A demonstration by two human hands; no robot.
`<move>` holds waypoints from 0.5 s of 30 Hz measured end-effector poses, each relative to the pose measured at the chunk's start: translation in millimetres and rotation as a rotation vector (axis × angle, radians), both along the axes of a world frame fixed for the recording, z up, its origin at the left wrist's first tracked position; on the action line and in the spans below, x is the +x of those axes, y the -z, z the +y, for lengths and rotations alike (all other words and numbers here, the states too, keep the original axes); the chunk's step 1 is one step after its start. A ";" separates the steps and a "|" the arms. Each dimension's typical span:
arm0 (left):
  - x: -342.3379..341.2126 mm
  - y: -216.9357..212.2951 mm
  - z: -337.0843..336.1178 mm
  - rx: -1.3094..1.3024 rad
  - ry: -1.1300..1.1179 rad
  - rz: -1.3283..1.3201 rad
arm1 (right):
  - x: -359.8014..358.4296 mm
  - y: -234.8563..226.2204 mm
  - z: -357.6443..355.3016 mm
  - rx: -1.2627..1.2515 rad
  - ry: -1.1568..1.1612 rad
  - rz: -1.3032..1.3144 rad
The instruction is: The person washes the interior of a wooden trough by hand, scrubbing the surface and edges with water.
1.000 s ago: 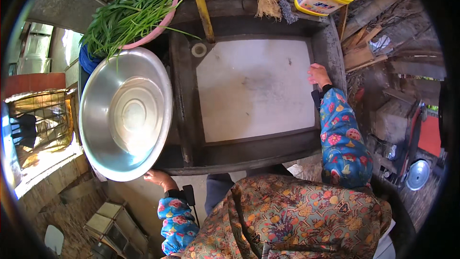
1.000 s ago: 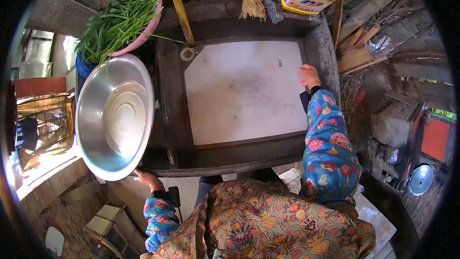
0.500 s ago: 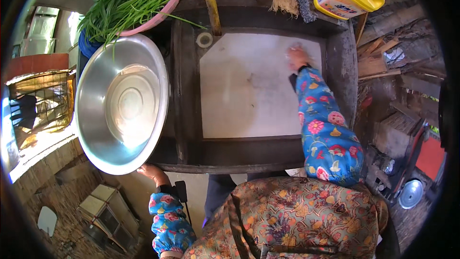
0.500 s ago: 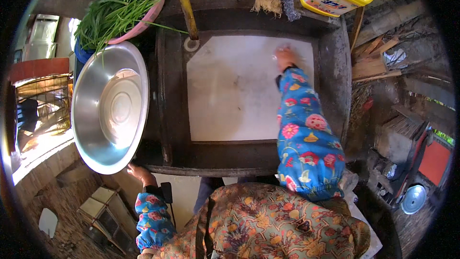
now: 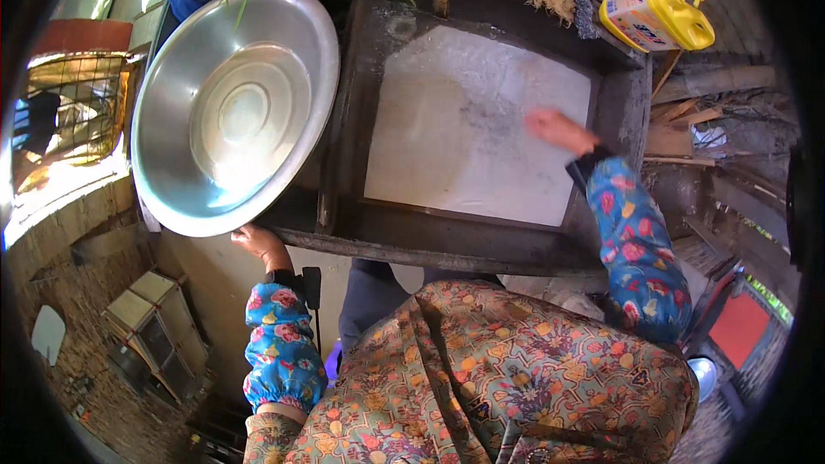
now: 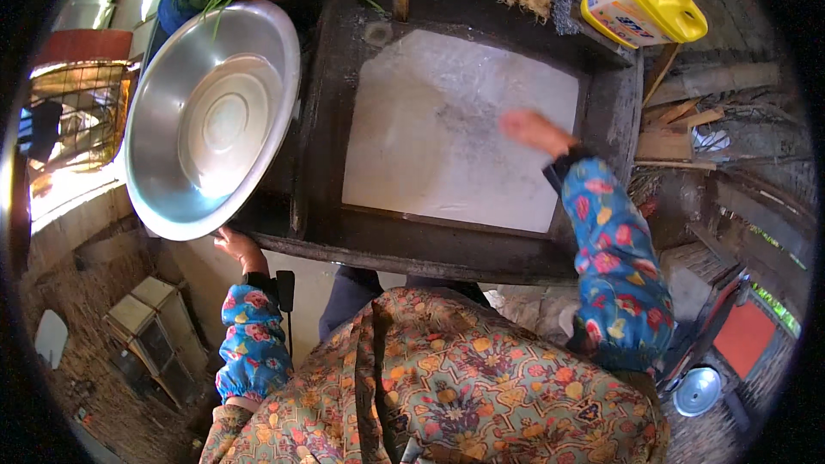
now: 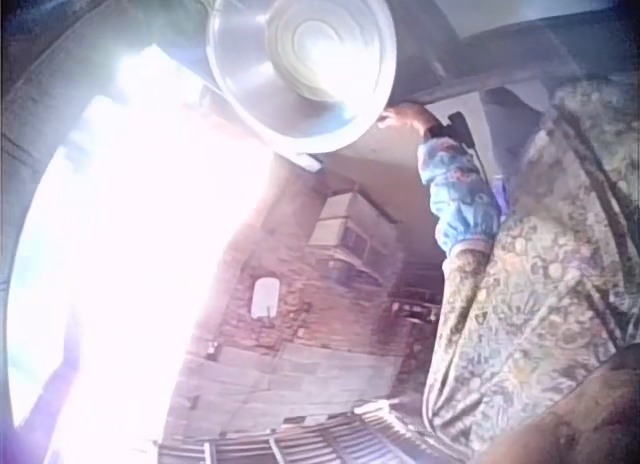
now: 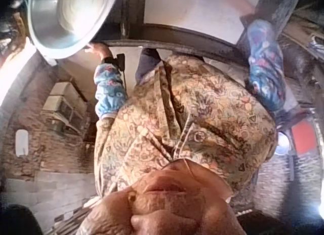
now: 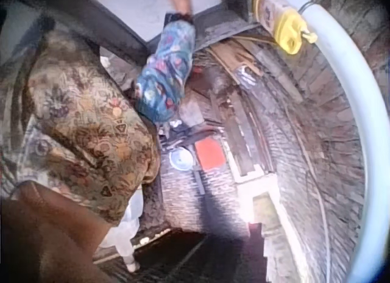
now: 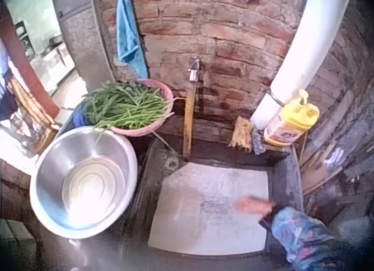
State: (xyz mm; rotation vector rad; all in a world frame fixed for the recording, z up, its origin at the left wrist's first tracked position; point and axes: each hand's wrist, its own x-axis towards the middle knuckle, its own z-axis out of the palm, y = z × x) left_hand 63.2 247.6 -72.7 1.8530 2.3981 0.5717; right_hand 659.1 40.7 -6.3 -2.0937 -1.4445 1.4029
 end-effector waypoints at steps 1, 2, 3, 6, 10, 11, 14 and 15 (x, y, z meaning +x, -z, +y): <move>10.1 -4.5 -1.3 -0.015 0.051 0.068 | -5.5 16.2 -37.6 -0.023 -0.004 0.267; 19.2 -9.7 -2.0 -0.027 0.102 0.139 | -18.3 43.3 -64.0 -0.139 -0.232 0.085; 18.8 -13.4 -3.2 0.007 0.040 -0.020 | -42.8 36.1 -64.4 -0.202 -0.338 0.144; 20.1 -18.3 -4.7 0.044 0.068 -0.055 | -94.5 45.5 -54.8 -0.141 -0.521 0.198; 29.7 -22.2 -1.7 0.038 -0.006 -0.239 | -94.8 87.5 36.2 0.296 -0.545 0.089; 19.9 -21.6 -3.0 0.079 -0.062 -0.338 | -95.8 68.4 76.4 0.285 -0.520 -0.009; 35.2 -33.2 -4.2 0.047 -0.095 -0.481 | -87.4 17.3 129.6 0.420 -0.222 -0.152; 54.5 -46.2 -2.3 0.040 -0.185 -0.559 | -86.4 -3.1 134.4 0.464 -0.135 -0.140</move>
